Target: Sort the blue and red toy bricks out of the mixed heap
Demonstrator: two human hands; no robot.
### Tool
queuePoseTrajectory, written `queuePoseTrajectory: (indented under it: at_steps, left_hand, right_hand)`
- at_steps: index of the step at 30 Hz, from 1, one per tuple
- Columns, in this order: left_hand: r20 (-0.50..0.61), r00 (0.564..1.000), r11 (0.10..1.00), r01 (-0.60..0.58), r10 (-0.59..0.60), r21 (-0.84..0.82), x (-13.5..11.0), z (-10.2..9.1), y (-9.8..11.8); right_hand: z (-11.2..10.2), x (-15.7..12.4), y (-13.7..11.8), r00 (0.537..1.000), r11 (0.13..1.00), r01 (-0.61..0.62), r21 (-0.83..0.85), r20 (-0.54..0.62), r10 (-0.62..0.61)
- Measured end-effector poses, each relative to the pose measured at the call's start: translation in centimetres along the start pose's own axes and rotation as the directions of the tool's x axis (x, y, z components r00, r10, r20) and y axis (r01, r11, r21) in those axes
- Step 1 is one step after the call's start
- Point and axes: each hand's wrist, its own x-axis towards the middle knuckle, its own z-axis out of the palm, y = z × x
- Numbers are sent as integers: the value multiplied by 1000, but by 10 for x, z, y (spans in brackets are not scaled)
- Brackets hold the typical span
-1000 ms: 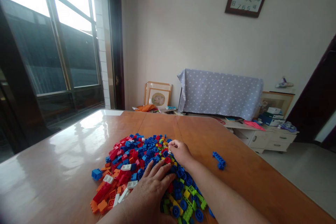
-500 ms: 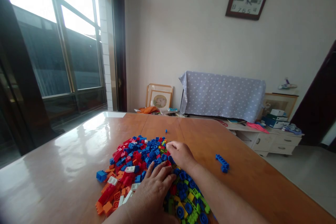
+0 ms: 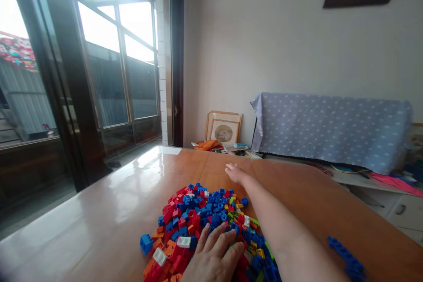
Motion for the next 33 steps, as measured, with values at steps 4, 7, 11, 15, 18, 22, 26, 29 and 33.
queuePoseTrajectory:
  at_steps: [4,7,11,15,18,22,26,29,33]
  left_hand:
    - [4,995,993,100,-100,-57,-1,-18,1]
    - [23,980,975,199,-198,-99,-1,-35,11]
    - [27,972,966,235,-233,-108,-1,-46,21]
    - [18,970,964,243,-242,-105,-1,-48,23]
    - [-4,964,960,265,-266,-96,-1,-47,21]
    - [-6,961,957,273,-275,-96,-1,-45,19]
    - [37,961,956,278,-275,-98,2,-47,21]
    - [26,960,956,278,-277,-96,2,-49,22]
    - [-19,967,963,251,-254,-99,-1,-49,23]
  right_hand:
    - [3,8,12,995,997,-73,-20,-77,71]
    - [-2,-1,24,985,993,-116,-22,-135,112]
    - [-6,-15,32,992,997,-80,-5,-103,79]
    - [-10,-26,37,994,995,-91,-32,-69,88]
    - [-16,-28,41,990,990,-118,-73,-84,112]
    - [-13,-27,36,998,992,-56,-110,-15,55]
    - [-1,-24,21,992,988,40,-148,123,-21]
    - [1,-25,10,977,979,89,-184,206,-50]
    - [-10,-39,3,967,961,121,-250,249,-57]
